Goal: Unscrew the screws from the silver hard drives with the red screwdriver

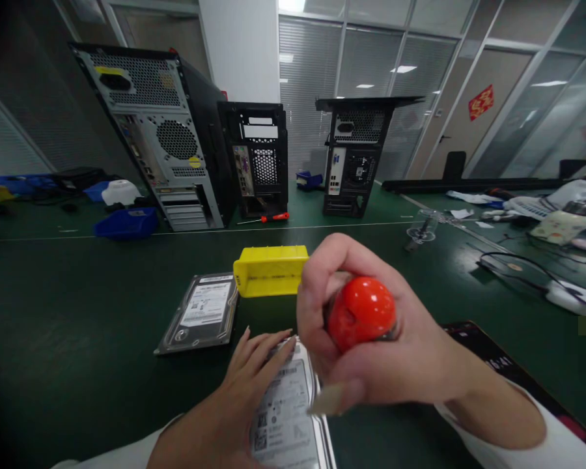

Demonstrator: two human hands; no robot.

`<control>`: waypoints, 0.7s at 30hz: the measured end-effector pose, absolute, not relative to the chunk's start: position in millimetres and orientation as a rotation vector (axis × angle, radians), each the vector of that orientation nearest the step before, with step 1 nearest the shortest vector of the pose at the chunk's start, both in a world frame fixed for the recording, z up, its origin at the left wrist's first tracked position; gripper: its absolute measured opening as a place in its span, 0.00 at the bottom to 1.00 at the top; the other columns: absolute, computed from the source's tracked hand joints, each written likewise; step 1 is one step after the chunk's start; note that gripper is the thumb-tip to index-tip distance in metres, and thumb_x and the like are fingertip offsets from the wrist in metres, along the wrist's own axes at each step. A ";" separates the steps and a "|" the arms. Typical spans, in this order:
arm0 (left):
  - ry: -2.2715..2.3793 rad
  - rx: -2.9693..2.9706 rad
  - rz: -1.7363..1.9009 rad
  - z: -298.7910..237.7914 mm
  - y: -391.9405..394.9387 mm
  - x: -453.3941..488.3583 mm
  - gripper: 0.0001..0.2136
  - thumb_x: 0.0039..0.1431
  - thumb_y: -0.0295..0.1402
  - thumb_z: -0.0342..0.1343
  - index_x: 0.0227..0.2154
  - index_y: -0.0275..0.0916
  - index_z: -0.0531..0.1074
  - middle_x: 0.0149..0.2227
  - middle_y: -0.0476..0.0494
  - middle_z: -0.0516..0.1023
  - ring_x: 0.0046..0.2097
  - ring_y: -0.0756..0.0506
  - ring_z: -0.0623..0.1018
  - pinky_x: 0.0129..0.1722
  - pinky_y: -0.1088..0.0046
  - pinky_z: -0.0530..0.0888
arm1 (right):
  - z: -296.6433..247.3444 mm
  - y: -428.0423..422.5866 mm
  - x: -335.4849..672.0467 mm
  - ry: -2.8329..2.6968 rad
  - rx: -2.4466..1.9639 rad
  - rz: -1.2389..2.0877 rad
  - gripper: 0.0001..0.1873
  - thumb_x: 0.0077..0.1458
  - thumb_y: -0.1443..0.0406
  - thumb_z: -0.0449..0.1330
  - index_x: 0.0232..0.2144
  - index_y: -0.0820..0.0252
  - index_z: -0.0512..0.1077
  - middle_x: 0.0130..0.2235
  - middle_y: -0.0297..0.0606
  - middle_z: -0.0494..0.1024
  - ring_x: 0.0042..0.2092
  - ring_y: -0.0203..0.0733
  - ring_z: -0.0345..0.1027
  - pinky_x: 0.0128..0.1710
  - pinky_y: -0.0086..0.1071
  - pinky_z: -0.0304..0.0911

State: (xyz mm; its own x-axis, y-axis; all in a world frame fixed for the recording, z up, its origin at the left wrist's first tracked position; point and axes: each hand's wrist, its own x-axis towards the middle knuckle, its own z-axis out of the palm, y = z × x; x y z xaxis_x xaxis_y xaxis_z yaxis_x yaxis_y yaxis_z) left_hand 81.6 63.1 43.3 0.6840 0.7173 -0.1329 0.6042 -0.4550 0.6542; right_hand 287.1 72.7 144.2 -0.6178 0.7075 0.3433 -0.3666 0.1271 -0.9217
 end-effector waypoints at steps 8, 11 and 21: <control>0.982 2.261 0.225 38.4 65.3 81.3 0.52 0.41 0.60 0.58 0.64 0.43 0.41 0.66 0.39 0.43 0.65 0.28 0.42 0.60 0.40 0.35 | 159.6 69.8 290.5 -1.689 -0.488 1.569 0.09 0.53 0.59 0.60 0.35 0.57 0.69 0.39 0.39 0.70 0.38 0.42 0.70 0.35 0.35 0.68; 0.934 2.267 0.173 32.3 70.3 78.9 0.54 0.39 0.60 0.60 0.64 0.45 0.38 0.67 0.40 0.41 0.65 0.28 0.41 0.59 0.38 0.33 | 152.8 70.0 285.9 -1.534 -0.472 1.485 0.11 0.49 0.67 0.64 0.31 0.54 0.63 0.33 0.33 0.71 0.29 0.36 0.68 0.26 0.29 0.66; 0.977 2.223 0.170 46.1 63.8 80.4 0.55 0.38 0.62 0.58 0.64 0.43 0.38 0.67 0.40 0.38 0.65 0.30 0.39 0.59 0.41 0.33 | 157.0 82.7 295.4 -1.757 -0.447 1.584 0.12 0.57 0.56 0.54 0.40 0.55 0.66 0.38 0.38 0.67 0.37 0.41 0.67 0.34 0.36 0.66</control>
State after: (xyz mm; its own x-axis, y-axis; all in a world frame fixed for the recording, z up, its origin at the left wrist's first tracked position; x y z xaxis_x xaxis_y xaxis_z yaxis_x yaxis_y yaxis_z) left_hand 80.4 63.8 46.1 0.7077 0.6908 -0.1483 0.5999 -0.4767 0.6426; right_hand 295.4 82.7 157.0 -0.6822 0.6769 0.2764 -0.2052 0.1856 -0.9610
